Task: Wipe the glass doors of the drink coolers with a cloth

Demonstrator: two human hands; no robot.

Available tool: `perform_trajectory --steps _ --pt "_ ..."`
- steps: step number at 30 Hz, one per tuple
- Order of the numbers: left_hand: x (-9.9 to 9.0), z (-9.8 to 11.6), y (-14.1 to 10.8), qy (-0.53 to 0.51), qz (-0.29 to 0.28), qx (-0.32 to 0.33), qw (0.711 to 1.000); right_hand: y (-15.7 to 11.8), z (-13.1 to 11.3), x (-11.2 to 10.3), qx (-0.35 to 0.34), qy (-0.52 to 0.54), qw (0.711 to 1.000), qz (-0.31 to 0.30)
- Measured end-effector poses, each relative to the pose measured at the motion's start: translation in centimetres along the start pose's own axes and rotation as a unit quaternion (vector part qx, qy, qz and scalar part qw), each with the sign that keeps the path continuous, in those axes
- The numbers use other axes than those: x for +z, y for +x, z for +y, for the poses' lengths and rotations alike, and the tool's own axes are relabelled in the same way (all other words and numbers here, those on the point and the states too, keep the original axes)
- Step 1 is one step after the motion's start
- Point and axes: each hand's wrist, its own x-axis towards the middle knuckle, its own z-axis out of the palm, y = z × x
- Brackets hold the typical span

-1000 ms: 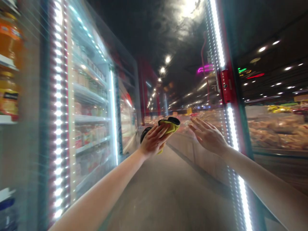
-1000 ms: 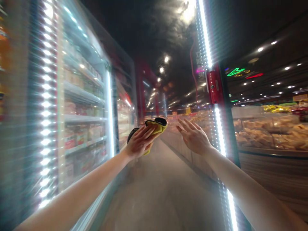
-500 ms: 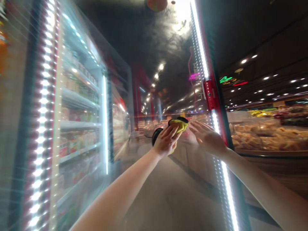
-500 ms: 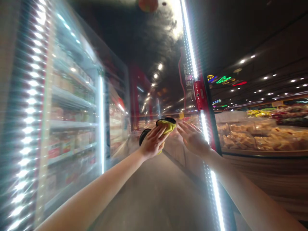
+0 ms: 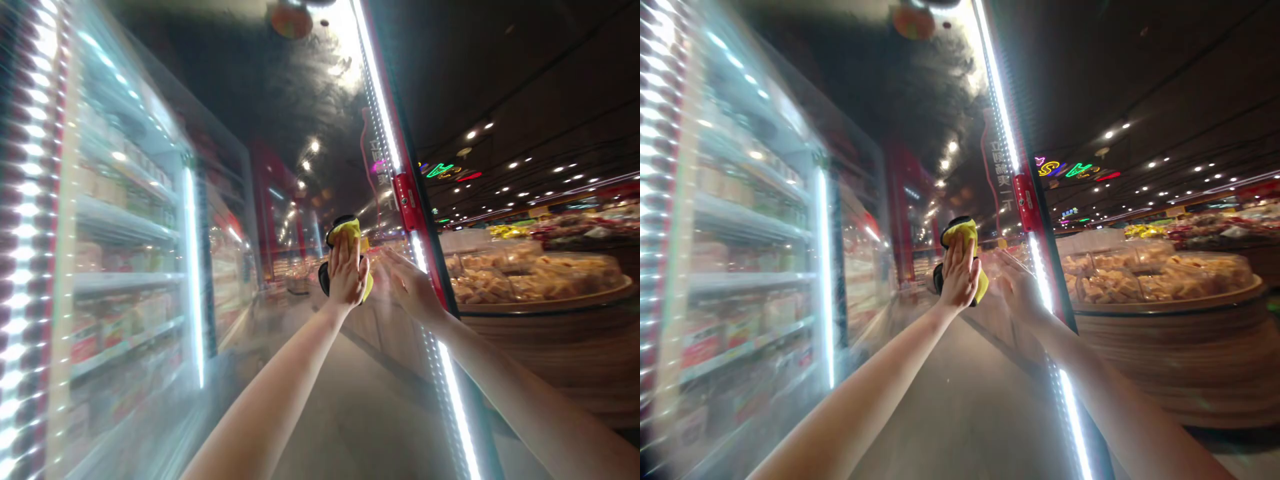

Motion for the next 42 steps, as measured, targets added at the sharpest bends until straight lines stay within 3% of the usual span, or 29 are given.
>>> perform_trajectory --steps 3,7,12,14,17,19,21,23,25,27,29,31,33,36,39,42 --pt "-0.1 0.3 -0.9 -0.077 -0.043 -0.033 0.996 0.4 -1.3 1.9 -0.022 0.025 0.999 -0.010" --pt "-2.8 -1.0 -0.8 -0.154 -0.063 -0.071 0.984 2.6 -2.7 4.9 -0.068 -0.029 0.993 -0.090" --pt "-6.8 -3.0 -1.4 -0.135 -0.078 0.014 0.988 5.2 -1.1 5.9 -0.083 -0.134 0.984 -0.089" --pt "-8.0 -3.9 -2.1 -0.084 -0.085 0.065 0.991 3.9 -0.1 5.6 -0.065 -0.156 0.984 -0.051" --pt "-8.9 -5.3 -3.5 0.020 -0.086 0.123 0.988 -0.7 0.2 5.6 0.027 -0.175 0.984 0.026" --pt "-8.9 -6.0 -4.4 0.074 -0.080 0.155 0.982 -3.9 -0.5 6.2 0.060 -0.180 0.981 0.039" --pt "-8.6 -6.3 -5.1 0.105 -0.075 0.181 0.975 -5.3 -1.5 6.9 0.027 -0.179 0.983 0.008" --pt "-8.1 -6.3 -5.5 0.120 -0.070 0.190 0.972 -4.1 -2.0 7.3 -0.036 -0.172 0.984 -0.038" --pt "-7.5 -6.2 -5.7 0.130 -0.066 0.190 0.971 -1.3 -1.5 7.2 -0.063 -0.164 0.982 -0.063" --pt "-7.0 -6.1 -5.9 0.140 -0.067 0.193 0.969 1.4 -0.3 6.6 -0.038 -0.165 0.984 -0.061" --pt "-6.5 -6.1 -6.3 0.149 -0.070 0.201 0.966 2.1 0.9 6.0 0.024 -0.181 0.982 -0.038" --pt "-6.1 -6.4 -6.7 0.153 -0.067 0.200 0.965 0.3 1.3 5.9 0.085 -0.197 0.977 0.008" --pt "-5.9 -6.7 -7.0 0.150 -0.057 0.190 0.969 -2.6 0.6 6.5 0.096 -0.199 0.974 0.051" --pt "-5.6 -7.0 -7.2 0.136 -0.042 0.176 0.974 -4.8 -1.3 7.6 -0.005 -0.178 0.984 0.011" --pt "-5.4 -6.9 -6.9 0.123 -0.035 0.166 0.978 -1.3 -1.4 7.6 -0.070 -0.168 0.983 -0.037" --pt "-4.9 -6.4 -6.5 0.119 -0.034 0.182 0.976 3.8 1.0 6.2 -0.035 -0.193 0.980 -0.003"
